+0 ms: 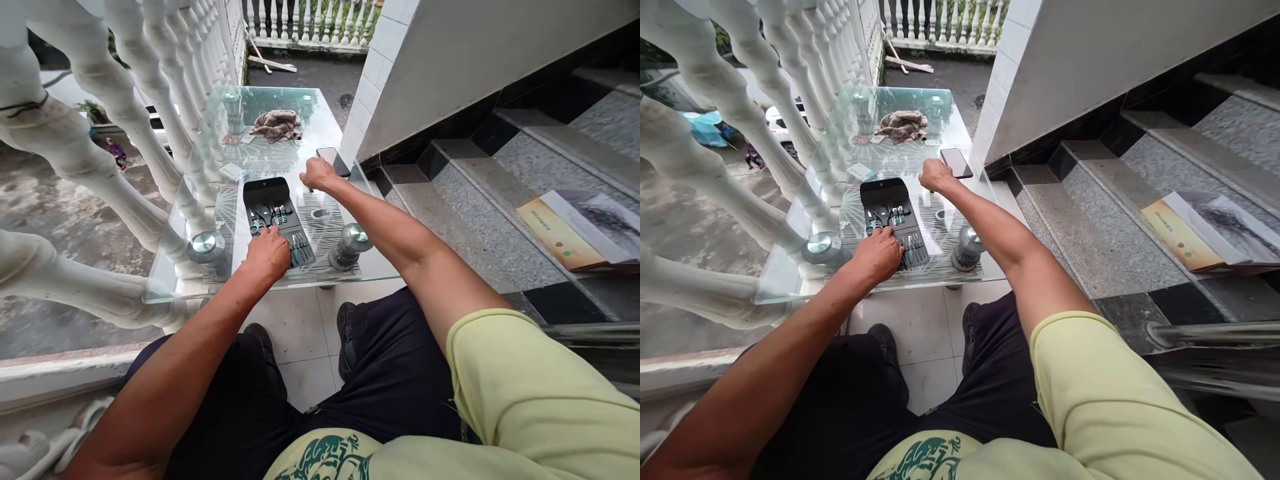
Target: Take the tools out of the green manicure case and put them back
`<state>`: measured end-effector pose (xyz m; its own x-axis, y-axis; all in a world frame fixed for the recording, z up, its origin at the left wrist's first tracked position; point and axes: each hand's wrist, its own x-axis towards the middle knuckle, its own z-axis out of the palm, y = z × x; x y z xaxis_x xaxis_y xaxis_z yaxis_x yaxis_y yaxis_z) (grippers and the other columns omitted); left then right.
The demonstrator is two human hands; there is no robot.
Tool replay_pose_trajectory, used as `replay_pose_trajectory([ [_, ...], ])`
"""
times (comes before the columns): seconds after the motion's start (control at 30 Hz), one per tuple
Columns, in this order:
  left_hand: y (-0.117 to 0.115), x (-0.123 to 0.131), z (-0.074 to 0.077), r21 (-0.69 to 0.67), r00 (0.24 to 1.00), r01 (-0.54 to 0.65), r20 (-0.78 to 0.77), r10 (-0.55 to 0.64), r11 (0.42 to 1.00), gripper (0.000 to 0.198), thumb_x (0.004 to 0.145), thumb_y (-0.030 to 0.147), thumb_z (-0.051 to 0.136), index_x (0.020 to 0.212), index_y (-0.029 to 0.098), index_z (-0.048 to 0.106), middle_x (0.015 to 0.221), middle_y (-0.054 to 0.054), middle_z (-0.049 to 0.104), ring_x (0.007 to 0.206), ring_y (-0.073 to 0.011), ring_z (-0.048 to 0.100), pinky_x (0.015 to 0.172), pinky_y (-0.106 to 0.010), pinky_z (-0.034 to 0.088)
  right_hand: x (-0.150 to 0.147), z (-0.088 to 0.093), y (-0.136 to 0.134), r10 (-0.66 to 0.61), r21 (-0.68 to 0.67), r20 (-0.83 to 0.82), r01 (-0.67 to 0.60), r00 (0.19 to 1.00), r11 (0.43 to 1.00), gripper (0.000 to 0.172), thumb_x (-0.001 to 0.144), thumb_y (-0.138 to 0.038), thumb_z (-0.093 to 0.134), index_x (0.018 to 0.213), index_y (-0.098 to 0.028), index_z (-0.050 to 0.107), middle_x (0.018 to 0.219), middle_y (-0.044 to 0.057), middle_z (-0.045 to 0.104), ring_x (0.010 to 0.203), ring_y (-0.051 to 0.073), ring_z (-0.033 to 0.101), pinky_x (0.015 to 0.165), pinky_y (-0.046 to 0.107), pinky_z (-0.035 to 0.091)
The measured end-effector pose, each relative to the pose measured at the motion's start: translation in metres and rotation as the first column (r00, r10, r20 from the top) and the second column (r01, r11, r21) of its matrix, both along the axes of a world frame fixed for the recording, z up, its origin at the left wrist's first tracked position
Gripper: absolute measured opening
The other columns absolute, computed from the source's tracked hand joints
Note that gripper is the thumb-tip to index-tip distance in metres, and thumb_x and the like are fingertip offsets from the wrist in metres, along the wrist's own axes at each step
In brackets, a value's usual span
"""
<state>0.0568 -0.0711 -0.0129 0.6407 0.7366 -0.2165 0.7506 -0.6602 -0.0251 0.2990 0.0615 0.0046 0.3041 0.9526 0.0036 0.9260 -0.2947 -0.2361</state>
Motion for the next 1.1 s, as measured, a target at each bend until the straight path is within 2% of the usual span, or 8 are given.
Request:
replay_pose_trajectory([
  [0.07,0.001,0.000,-0.001,0.002,1.000,-0.007,-0.010,0.007,1.000,0.044,0.113,0.025,0.047,0.130,0.012,0.086,0.152,-0.025,0.065,0.140,-0.0405,0.060,0.109,-0.047,0.057,-0.011,0.005,-0.011,0.054,-0.044,-0.090,-0.058,0.994,0.997,0.027,0.104,-0.019,0.071,0.116,0.000,0.085,0.112,0.028,0.086,0.110,0.036,0.085,0.103,0.046,0.068],
  [0.13,0.001,0.001,-0.001,0.006,1.000,-0.012,-0.017,0.012,1.000,0.042,0.113,0.026,0.049,0.130,0.014,0.085,0.152,-0.024,0.065,0.139,-0.0401,0.060,0.107,-0.046,0.057,-0.025,0.007,-0.019,0.110,-0.120,-0.182,-0.133,0.977,0.984,0.020,0.101,-0.018,0.072,0.095,-0.005,0.086,0.087,0.021,0.084,0.088,0.032,0.085,0.090,0.044,0.071],
  [0.23,-0.001,0.003,0.000,0.019,1.000,-0.017,-0.019,0.017,1.000,0.039,0.112,0.026,0.052,0.132,0.015,0.084,0.151,-0.024,0.066,0.137,-0.0397,0.061,0.106,-0.045,0.057,-0.050,0.008,-0.024,0.165,-0.132,-0.183,-0.191,0.969,0.973,0.016,0.095,-0.016,0.077,0.085,-0.007,0.085,0.076,0.017,0.081,0.081,0.031,0.083,0.089,0.045,0.072],
  [0.4,-0.010,0.006,0.000,0.018,0.999,-0.031,-0.032,0.032,0.999,0.040,0.111,0.019,0.050,0.132,0.013,0.083,0.151,-0.026,0.064,0.139,-0.0406,0.059,0.110,-0.048,0.053,-0.080,0.007,-0.026,0.167,-0.170,-0.116,-0.185,0.979,0.968,0.012,0.094,-0.019,0.084,0.093,-0.008,0.085,0.078,0.017,0.081,0.089,0.034,0.085,0.098,0.047,0.072],
  [0.63,-0.012,0.008,0.000,-0.007,0.999,-0.046,0.002,0.046,0.999,0.040,0.110,0.019,0.051,0.131,0.012,0.084,0.148,-0.027,0.063,0.138,-0.0414,0.056,0.112,-0.050,0.051,-0.092,0.005,-0.020,0.108,-0.165,-0.072,-0.118,0.992,0.979,0.026,0.088,-0.016,0.087,0.112,-0.007,0.084,0.096,0.020,0.085,0.108,0.038,0.085,0.103,0.046,0.070],
  [0.9,-0.008,0.008,-0.004,0.009,1.000,-0.026,0.004,0.026,1.000,0.041,0.106,0.017,0.056,0.134,0.013,0.086,0.146,-0.027,0.064,0.136,-0.0420,0.056,0.107,-0.051,0.052,-0.092,0.000,0.003,0.155,0.065,-0.065,-0.151,0.986,0.986,0.030,0.092,-0.019,0.081,0.119,-0.007,0.082,0.112,0.022,0.083,0.116,0.040,0.080,0.097,0.039,0.067],
  [1.03,-0.007,0.009,-0.008,-0.003,0.999,-0.034,0.016,0.035,0.999,0.040,0.106,0.018,0.058,0.135,0.014,0.085,0.147,-0.026,0.063,0.135,-0.0419,0.055,0.108,-0.052,0.051,-0.073,0.019,0.018,0.182,0.225,0.013,-0.180,0.983,0.958,0.028,0.103,-0.025,0.070,0.117,-0.002,0.079,0.109,0.020,0.079,0.115,0.039,0.079,0.098,0.042,0.064],
  [1.1,-0.008,0.008,-0.008,-0.003,0.999,-0.030,0.011,0.030,1.000,0.040,0.106,0.018,0.058,0.134,0.014,0.085,0.148,-0.025,0.062,0.136,-0.0418,0.055,0.109,-0.052,0.050,-0.053,0.030,0.028,0.142,0.270,-0.022,-0.131,0.990,0.954,0.030,0.108,-0.027,0.065,0.120,-0.002,0.078,0.107,0.019,0.078,0.111,0.036,0.080,0.096,0.042,0.063],
])
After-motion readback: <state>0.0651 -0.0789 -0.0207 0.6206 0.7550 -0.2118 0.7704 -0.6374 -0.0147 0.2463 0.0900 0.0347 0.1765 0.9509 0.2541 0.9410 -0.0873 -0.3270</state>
